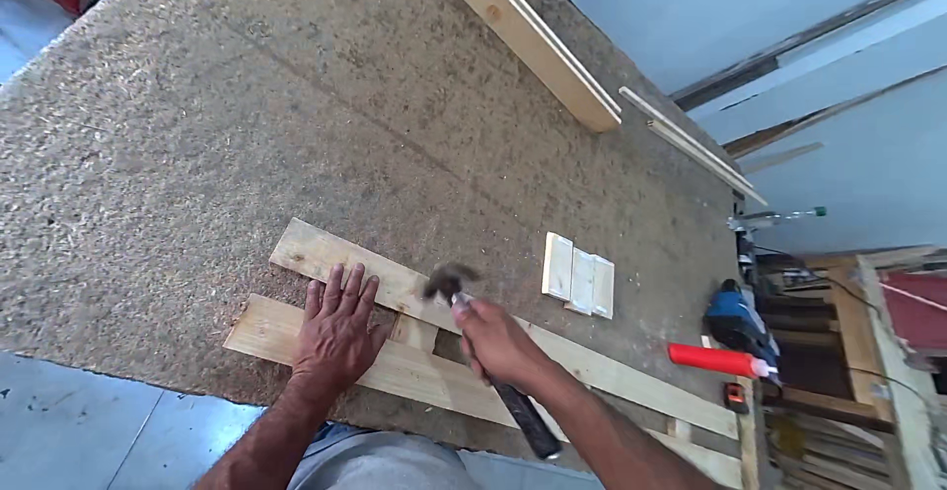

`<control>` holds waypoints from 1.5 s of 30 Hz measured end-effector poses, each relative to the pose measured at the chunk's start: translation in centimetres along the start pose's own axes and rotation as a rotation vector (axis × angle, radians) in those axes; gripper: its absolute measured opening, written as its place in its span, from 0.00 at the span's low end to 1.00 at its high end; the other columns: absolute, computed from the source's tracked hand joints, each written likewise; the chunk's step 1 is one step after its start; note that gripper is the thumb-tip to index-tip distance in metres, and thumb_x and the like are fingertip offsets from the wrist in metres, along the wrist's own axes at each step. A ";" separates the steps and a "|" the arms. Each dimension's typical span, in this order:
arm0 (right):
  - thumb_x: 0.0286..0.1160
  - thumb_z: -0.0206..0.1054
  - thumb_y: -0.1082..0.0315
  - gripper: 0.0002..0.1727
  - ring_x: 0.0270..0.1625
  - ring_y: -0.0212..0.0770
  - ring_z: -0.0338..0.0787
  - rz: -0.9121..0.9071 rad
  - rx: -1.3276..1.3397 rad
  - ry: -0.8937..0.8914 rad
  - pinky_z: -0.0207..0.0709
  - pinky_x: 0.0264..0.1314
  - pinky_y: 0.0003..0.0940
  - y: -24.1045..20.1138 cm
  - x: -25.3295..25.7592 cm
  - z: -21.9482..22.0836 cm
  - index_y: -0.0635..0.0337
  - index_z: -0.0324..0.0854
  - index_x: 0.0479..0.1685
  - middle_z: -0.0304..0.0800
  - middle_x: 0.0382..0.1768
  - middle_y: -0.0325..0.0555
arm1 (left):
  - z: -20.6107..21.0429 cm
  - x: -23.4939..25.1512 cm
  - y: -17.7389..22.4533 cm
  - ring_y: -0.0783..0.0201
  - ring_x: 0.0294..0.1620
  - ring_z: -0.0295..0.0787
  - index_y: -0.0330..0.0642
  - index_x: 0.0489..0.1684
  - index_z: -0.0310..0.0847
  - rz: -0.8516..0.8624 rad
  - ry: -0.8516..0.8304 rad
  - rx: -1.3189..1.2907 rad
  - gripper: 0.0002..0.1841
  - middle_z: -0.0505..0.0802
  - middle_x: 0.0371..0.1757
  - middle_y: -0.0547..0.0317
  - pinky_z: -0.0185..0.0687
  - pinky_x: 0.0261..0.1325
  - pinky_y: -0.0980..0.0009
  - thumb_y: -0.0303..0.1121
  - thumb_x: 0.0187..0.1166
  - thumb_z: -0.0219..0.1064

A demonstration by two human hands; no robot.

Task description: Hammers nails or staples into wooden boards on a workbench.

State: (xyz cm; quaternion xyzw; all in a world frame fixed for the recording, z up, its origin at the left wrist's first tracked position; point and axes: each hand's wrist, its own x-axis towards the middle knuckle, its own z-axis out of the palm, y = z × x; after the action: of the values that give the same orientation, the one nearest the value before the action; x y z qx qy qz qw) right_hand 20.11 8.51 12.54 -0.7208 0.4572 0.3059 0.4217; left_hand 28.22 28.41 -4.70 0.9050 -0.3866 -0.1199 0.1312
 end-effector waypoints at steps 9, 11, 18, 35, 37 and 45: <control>0.94 0.44 0.43 0.28 0.14 0.40 0.81 -0.363 0.182 0.250 0.83 0.16 0.37 -4.8 -2.8 -5.5 0.58 0.78 0.55 0.81 0.22 0.45 | 0.3 0.2 0.1 0.49 0.98 0.41 0.65 0.93 0.61 -0.017 0.035 0.031 0.40 0.57 0.97 0.66 0.37 0.93 0.37 0.69 0.80 0.46; 0.94 0.40 0.44 0.28 0.15 0.42 0.82 -0.395 0.151 0.229 0.85 0.18 0.40 -2.9 -1.1 -3.3 0.60 0.76 0.56 0.82 0.22 0.45 | 0.3 0.3 0.2 0.50 0.98 0.42 0.66 0.93 0.61 -0.025 0.035 0.030 0.40 0.57 0.97 0.68 0.38 0.93 0.38 0.69 0.79 0.47; 0.95 0.44 0.45 0.27 0.21 0.35 0.82 -0.035 -0.126 -0.072 0.81 0.26 0.32 -3.6 -1.4 -5.0 0.58 0.79 0.58 0.82 0.28 0.41 | 0.4 0.2 0.2 0.50 0.97 0.44 0.66 0.92 0.62 -0.033 0.052 -0.002 0.39 0.59 0.96 0.67 0.39 0.92 0.36 0.67 0.79 0.49; 0.90 0.43 0.36 0.32 0.14 0.39 0.82 -0.643 0.248 0.349 0.85 0.15 0.37 -2.1 -1.7 -1.9 0.56 0.79 0.49 0.81 0.19 0.39 | 0.7 0.2 0.1 0.49 0.98 0.42 0.64 0.93 0.61 -0.020 0.085 -0.003 0.39 0.57 0.97 0.66 0.38 0.93 0.36 0.66 0.79 0.50; 0.85 0.41 0.28 0.39 0.16 0.35 0.82 -0.694 0.242 0.312 0.83 0.18 0.37 2.3 1.0 1.0 0.58 0.77 0.46 0.80 0.19 0.36 | 0.8 0.1 0.0 0.49 0.98 0.42 0.65 0.93 0.61 -0.023 0.098 -0.009 0.39 0.58 0.97 0.67 0.38 0.93 0.37 0.66 0.79 0.51; 0.89 0.47 0.42 0.31 0.25 0.40 0.87 -0.325 -0.191 0.057 0.85 0.29 0.42 1.5 0.5 -0.9 0.61 0.83 0.58 0.86 0.28 0.42 | 1.0 0.1 0.0 0.50 0.98 0.44 0.66 0.93 0.62 -0.025 0.112 -0.018 0.37 0.59 0.96 0.68 0.40 0.93 0.37 0.64 0.81 0.49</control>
State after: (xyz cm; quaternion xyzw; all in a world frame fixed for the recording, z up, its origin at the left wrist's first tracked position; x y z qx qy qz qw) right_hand 18.94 7.14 12.06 -0.8302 0.3155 0.2554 0.3821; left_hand 27.95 28.16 -5.66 0.9138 -0.3664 -0.0738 0.1592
